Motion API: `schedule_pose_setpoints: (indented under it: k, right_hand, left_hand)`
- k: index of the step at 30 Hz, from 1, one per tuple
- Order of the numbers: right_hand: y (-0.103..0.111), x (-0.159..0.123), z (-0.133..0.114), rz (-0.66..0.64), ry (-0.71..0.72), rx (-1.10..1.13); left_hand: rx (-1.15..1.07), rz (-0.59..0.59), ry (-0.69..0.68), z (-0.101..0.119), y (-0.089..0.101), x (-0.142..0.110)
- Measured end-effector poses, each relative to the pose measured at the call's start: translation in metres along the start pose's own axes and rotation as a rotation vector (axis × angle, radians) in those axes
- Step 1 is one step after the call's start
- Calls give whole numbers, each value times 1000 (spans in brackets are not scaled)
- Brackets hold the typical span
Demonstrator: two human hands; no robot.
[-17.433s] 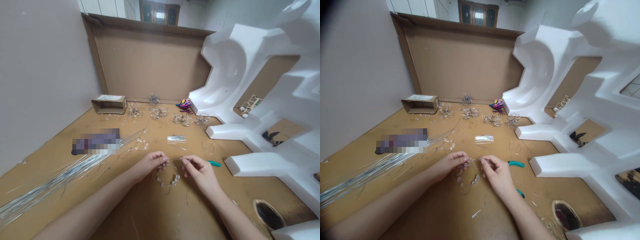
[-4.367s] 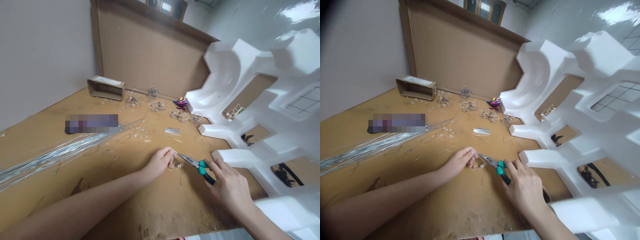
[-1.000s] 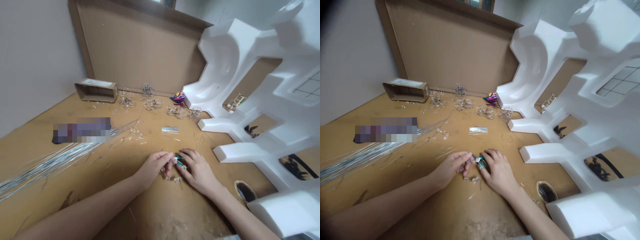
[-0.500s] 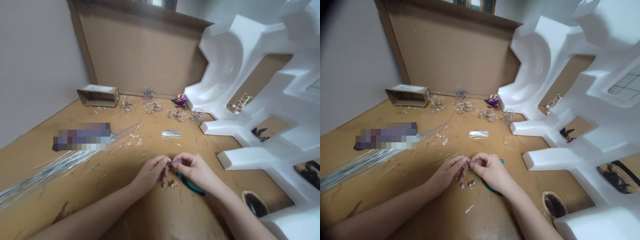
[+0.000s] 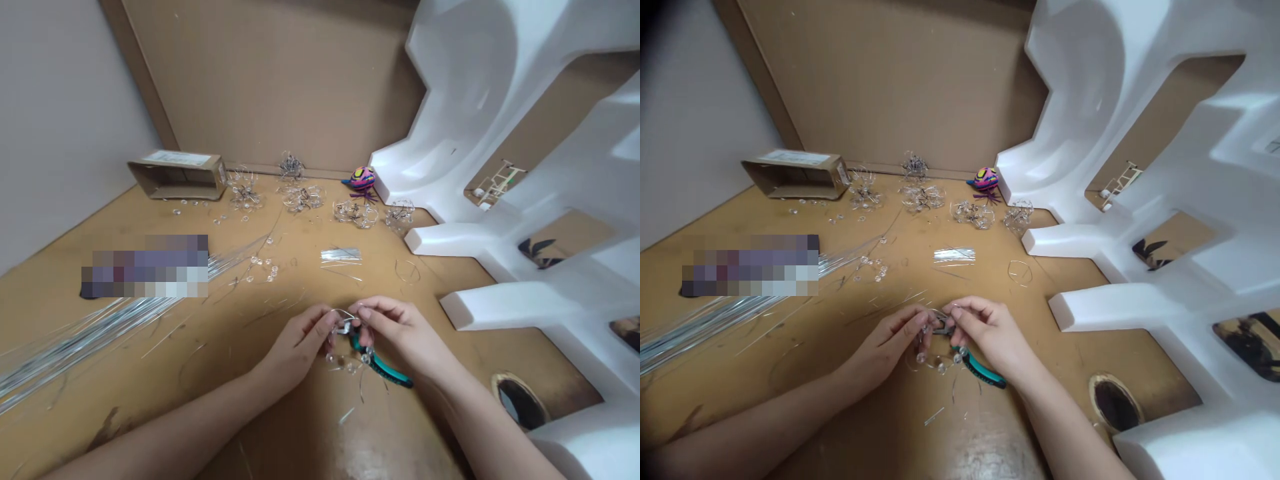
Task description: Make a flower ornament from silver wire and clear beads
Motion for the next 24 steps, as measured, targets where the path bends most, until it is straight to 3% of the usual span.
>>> schedule_pose_setpoints:
  k: [5,12,24]
  right_hand:
    - [9,1,-1,79,8,-3]
    - [6,-1,-4,105,51,-62]
    - [4,-8,-12,187,125,-69]
  left_hand:
    - [-81,-20,34,-5,-1,2]
    - [-78,140,10,-5,13,5]
    - [-46,114,-14,-4,11,7]
Point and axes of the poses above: each hand's wrist, its own x-axis towards the middle knuckle, its own y-axis out of the back of the hand, z = x × y, the point moved 7 cm from there along x, towards the middle knuckle, and after that the axes turned 13 degrees about -x, right-handed, at the moved point
